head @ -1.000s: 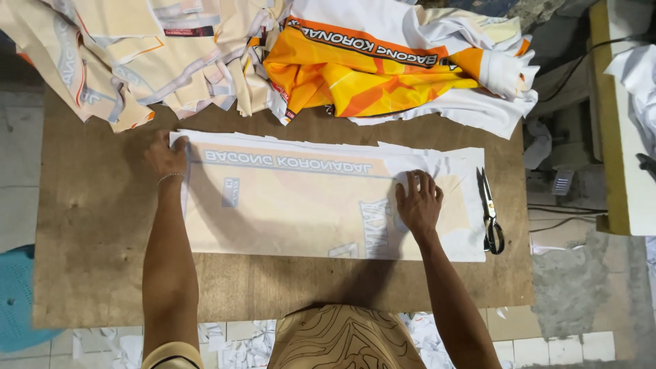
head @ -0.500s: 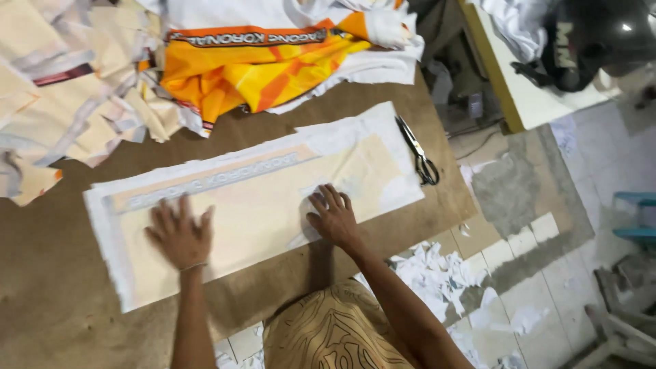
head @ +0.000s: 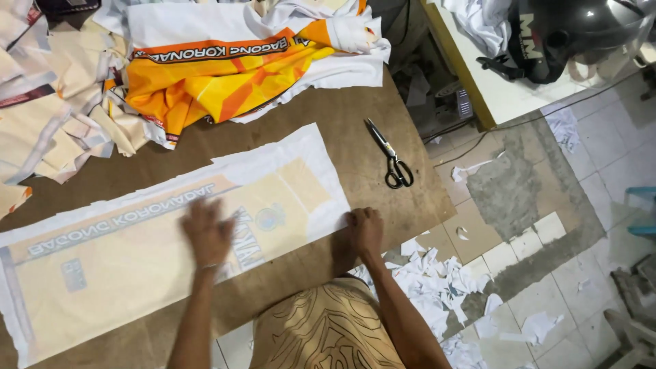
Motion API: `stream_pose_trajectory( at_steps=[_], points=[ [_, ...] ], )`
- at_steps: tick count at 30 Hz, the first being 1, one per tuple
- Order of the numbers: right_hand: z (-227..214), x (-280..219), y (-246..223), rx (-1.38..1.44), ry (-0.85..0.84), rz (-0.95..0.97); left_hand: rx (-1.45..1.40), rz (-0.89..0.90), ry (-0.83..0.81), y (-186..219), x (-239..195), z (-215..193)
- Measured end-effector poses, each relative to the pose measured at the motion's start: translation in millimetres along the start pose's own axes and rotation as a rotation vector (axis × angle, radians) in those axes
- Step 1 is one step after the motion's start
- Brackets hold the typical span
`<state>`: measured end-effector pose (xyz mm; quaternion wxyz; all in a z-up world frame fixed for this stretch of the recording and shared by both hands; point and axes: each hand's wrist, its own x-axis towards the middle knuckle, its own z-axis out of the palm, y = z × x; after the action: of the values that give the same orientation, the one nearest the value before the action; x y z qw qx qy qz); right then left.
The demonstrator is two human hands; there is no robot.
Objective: Cutting out printed fabric panels for jerseys using scissors on a wooden table.
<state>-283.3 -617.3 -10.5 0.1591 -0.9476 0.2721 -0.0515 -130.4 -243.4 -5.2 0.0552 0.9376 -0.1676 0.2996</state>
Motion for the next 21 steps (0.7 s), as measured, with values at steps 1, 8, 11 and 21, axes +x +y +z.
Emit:
stream_pose_trajectory(
  at_steps=[1,8,11,21],
  points=[
    [1.7,2.6,-0.5,0.017,-0.006,-0.068,-0.235,0.000,-0.143,40.1,6.1,-0.6],
    [7.4,23.7,3.4,0.105,-0.021,-0.262,-0.670,-0.057,-0.416,213.5,25.0,54.6],
    [20.0,26.6,14.5,0.117,-0.037,-0.368,-0.599,-0.357,-0.809,263.1,34.2,58.3],
    [-37.4,24.7,-1.0,0.324,-0.046,-0.563,-0.530,-0.815,-0.750,271.8,19.5,81.1]
  ],
)
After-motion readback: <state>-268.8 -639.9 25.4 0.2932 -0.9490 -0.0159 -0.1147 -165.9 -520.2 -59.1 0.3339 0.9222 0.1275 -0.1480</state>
